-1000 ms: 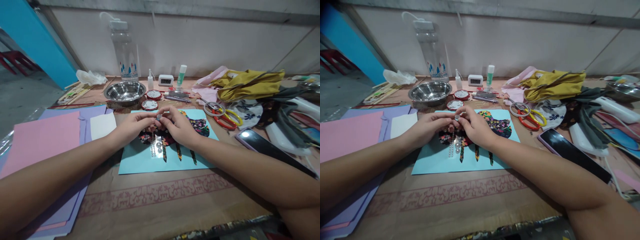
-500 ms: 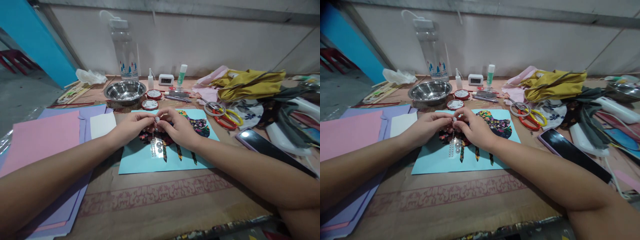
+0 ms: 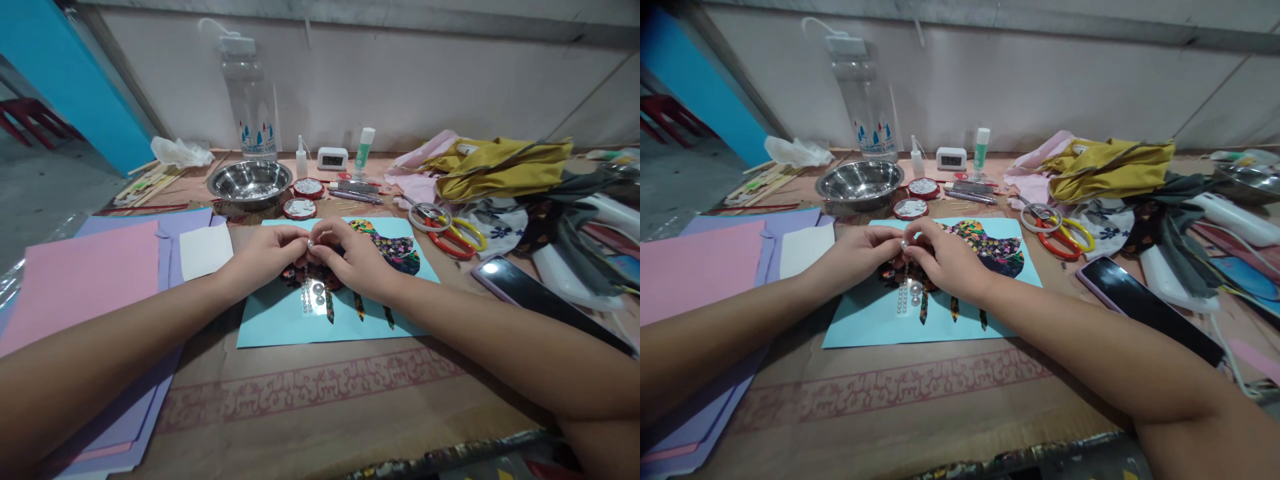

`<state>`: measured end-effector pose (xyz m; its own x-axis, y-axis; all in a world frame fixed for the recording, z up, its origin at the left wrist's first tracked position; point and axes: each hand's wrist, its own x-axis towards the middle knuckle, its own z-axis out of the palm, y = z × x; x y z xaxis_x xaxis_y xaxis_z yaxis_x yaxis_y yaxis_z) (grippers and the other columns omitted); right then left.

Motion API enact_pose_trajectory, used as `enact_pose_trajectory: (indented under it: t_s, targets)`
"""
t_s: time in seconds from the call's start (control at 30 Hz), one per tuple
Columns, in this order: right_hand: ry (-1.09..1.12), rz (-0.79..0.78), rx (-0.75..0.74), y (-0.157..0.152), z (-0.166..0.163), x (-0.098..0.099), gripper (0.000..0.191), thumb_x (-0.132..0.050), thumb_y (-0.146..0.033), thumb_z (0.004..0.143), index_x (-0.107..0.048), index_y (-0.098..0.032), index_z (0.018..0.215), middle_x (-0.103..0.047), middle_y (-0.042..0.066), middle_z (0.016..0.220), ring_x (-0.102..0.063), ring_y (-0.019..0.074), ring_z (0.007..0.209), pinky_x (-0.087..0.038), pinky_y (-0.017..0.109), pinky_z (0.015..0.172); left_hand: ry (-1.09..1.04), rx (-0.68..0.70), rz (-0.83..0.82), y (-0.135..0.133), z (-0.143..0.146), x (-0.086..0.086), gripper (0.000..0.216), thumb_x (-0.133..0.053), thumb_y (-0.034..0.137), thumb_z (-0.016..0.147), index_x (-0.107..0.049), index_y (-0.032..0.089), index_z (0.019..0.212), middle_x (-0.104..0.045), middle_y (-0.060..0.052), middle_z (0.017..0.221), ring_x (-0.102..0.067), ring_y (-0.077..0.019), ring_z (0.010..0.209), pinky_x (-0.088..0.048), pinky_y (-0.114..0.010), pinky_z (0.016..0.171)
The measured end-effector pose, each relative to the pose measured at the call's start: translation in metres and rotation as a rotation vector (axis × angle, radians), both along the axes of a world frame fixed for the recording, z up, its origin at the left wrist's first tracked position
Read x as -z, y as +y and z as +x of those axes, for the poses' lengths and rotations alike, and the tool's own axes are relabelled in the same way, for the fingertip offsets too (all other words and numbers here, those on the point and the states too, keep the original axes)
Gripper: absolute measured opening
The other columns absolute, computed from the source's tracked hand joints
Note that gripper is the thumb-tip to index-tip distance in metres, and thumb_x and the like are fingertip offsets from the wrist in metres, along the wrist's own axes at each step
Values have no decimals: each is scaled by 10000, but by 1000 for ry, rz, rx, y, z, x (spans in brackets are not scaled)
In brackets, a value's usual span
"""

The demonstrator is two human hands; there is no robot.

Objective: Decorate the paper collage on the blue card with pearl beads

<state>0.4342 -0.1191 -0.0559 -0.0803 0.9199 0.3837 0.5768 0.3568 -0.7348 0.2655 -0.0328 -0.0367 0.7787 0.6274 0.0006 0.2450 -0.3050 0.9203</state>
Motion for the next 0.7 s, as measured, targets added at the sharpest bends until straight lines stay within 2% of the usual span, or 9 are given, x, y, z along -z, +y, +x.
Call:
enact_pose_trajectory:
  t_s: [0.1,0.2,0.33,0.5,0.6,0.7]
  targets:
    - [16,5,8,1,0,-1,163,-575,-243,922,-541,-223,1080,-697,10,889,-669,157,803,-481,298,746,-15,-21,35,-1,0,-1,219,-531,307,887,-637,160,763,-560,31,635,-501,-89,542,-401,-194,509]
    - [11,14,38,1,1,-1,131,-552,-200,926,-579,-221,1052,-701,6,894,-665,151,814,-480,300,769,-18,-34,18,-2,0,-3,225,-541,315,876,-663,152,781,-567,24,633,-510,-102,564,-400,-206,520]
    - [72,18,38,3,3,2,144,-514,-207,952,-567,-209,1086,-689,-4,841,-651,134,771,-479,292,753,-74,-32,-45,-1,2,-5,181,-572,270,845,-700,143,838,-622,4,699,-536,-113,642,-419,-216,589]
    - [144,15,3,4,5,6,161,-479,-272,988,-565,-216,1112,-647,-15,775,-622,128,709,-478,289,705,-124,42,-169,5,1,3,255,-664,380,854,-704,153,964,-604,12,707,-519,-101,617,-406,-212,558]
    - [172,14,-41,4,5,6,175,-486,-266,988,-556,-229,1144,-636,-19,773,-619,130,713,-482,289,704,-168,77,-264,8,1,8,270,-681,421,861,-684,156,917,-590,17,696,-516,-90,594,-407,-204,540]
    - [175,34,-50,4,5,5,184,-527,-226,963,-555,-223,1145,-628,-27,764,-616,123,705,-487,281,705,-177,109,-289,9,0,10,287,-670,446,874,-667,158,877,-591,14,709,-520,-86,593,-401,-196,522]
